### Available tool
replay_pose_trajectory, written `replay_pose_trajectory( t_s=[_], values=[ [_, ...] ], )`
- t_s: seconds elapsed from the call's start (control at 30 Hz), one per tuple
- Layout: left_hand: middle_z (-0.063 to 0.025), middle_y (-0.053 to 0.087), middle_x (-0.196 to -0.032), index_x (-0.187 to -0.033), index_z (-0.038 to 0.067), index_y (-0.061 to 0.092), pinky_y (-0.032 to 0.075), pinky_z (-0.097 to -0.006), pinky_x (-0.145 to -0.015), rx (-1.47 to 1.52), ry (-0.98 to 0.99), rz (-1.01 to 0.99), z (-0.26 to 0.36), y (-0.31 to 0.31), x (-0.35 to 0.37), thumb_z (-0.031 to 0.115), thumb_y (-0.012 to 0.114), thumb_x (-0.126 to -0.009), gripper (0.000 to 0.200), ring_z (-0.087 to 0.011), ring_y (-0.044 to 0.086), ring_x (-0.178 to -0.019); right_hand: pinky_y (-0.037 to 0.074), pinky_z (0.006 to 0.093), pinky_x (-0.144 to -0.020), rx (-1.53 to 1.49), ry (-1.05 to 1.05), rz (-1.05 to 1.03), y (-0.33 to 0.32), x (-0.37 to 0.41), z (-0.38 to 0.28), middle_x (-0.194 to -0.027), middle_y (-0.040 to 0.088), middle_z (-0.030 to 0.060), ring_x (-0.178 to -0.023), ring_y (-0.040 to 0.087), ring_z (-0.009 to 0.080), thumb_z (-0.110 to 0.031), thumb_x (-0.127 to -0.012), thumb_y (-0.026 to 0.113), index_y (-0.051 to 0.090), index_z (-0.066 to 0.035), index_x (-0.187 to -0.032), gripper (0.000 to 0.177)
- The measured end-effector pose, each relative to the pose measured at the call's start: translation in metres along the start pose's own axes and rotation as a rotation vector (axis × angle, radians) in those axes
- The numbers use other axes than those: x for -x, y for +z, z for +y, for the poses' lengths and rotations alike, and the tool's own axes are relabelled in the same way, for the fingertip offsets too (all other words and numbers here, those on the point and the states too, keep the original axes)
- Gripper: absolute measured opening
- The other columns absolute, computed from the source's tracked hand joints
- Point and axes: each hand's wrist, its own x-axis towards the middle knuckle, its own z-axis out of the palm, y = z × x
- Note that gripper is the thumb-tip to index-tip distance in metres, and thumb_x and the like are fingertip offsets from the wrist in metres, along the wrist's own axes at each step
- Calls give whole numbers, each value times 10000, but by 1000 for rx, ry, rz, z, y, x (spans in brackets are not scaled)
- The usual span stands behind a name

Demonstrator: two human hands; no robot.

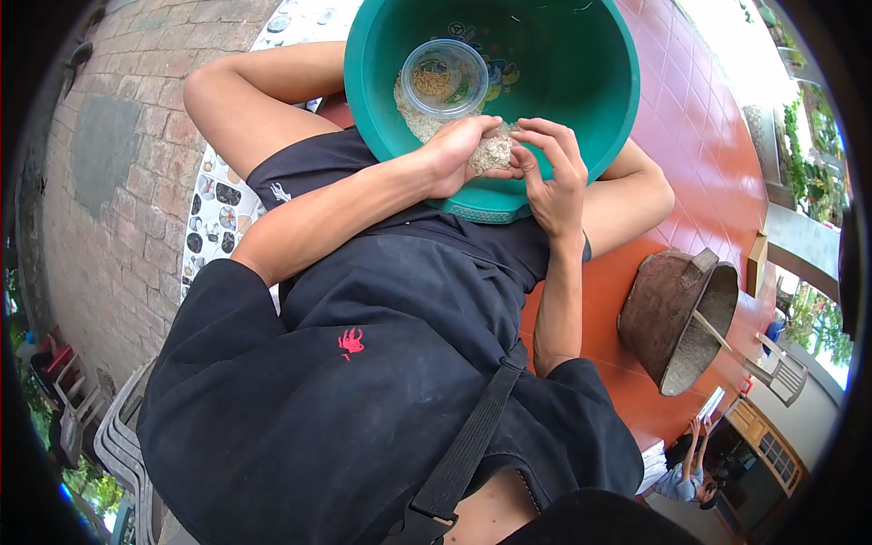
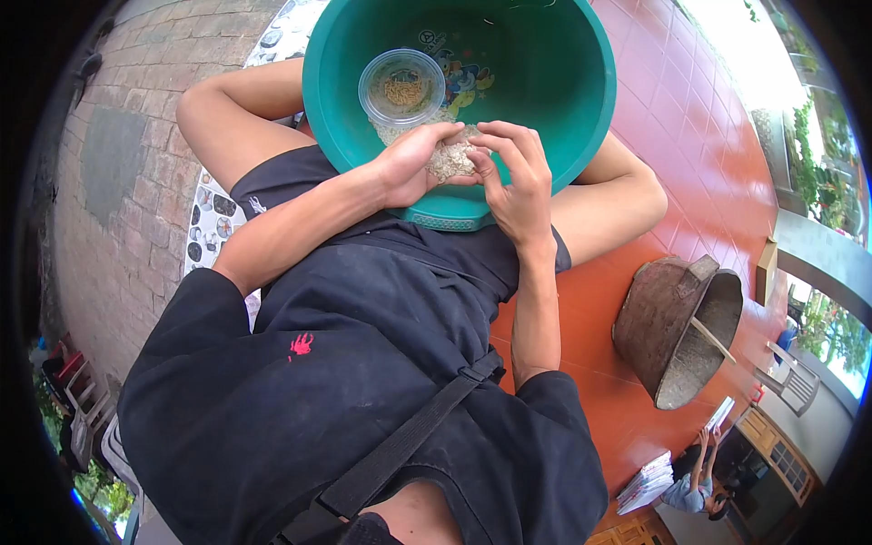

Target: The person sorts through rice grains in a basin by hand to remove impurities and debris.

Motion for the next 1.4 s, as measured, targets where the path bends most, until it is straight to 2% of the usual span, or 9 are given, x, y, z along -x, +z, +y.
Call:
replay_pose_trajectory(
  t_s=[0.1, 0.43, 0.63, 0.73, 0.83, 0.9, 1.0, 1.2, 1.4],
  values=[
    [-147, 630, -981, -1155, -30, 483, 599, -356, -758, 34, -24, -69, -4, -9, -9, 243, 285, -1069, 348, -230, 676, -855, 506, 392, -893, 111, -56, -220, -7, 6, 1, -1168, 637, 62, -1074, 587, 285, -97, -754, 783, 711, -94, -1039, 294],
    [-130, 635, -968, -1140, 4, 506, 545, -338, -722, 17, -43, -56, -4, -9, -8, 261, 293, -1070, 341, -199, 676, -829, 500, 384, -874, 163, -44, -211, 5, 8, 1, -1150, 646, 51, -1065, 592, 270, -127, -773, 772, 710, -98, -968, 206],
    [-74, 623, -992, -1073, 44, 566, 552, -347, -790, -3, -34, 1, -2, -4, -3, 246, 362, -1060, 288, -185, 653, -879, 486, 372, -863, 153, -71, -196, 14, 10, 1, -1101, 664, 42, -1032, 605, 265, -86, -787, 750, 696, -76, -925, 148],
    [-59, 608, -980, -1059, 49, 565, 557, -358, -803, 12, -34, -14, -4, -6, -6, 242, 383, -1055, 265, -163, 638, -885, 524, 353, -801, 101, -33, -184, 13, 10, 2, -1078, 673, 77, -1011, 609, 269, 6, -793, 724, 688, -23, -924, 138],
    [-73, 615, -1009, -1072, 43, 563, 568, -383, -839, 25, -42, 30, -4, -5, -6, 243, 384, -1053, 269, -170, 641, -902, 519, 311, -761, 30, -41, -131, 10, 8, 2, -1003, 666, 97, -929, 624, 242, 32, -812, 702, 676, -9, -924, 123],
    [-92, 622, -1040, -1083, 28, 558, 575, -405, -882, 17, -34, -2, -4, -6, -6, 244, 382, -1053, 280, -190, 649, -938, 504, 275, -748, -111, 92, -137, 6, 11, 3, -934, 645, 100, -849, 624, 195, 38, -840, 688, 663, 7, -928, 96],
    [-146, 625, -1048, -1140, -39, 511, 598, -396, -810, -14, -16, 15, -4, -3, -5, 261, 336, -1059, 356, -253, 676, -930, 510, 296, -732, -270, 161, -84, 2, 9, 2, -884, 664, 97, -805, 635, 202, 42, -834, 684, 673, 14, -928, 99],
    [-176, 664, -905, -1118, -78, 525, 596, -362, -772, -29, -44, -47, -5, -7, -10, 277, 304, -1064, 422, -309, 703, -852, 506, 261, -758, -462, 265, -42, 0, 15, 13, -912, 652, 81, -830, 630, 150, 9, -901, 658, 667, 28, -966, 68],
    [-180, 658, -934, -1133, -80, 518, 599, -363, -759, -43, -49, -48, -4, -7, -9, 275, 309, -1063, 418, -308, 701, -860, 507, 245, -730, -473, 283, -52, 1, 14, 10, -908, 623, 62, -796, 626, 122, -7, -936, 624, 636, 27, -983, 59]
  ],
)
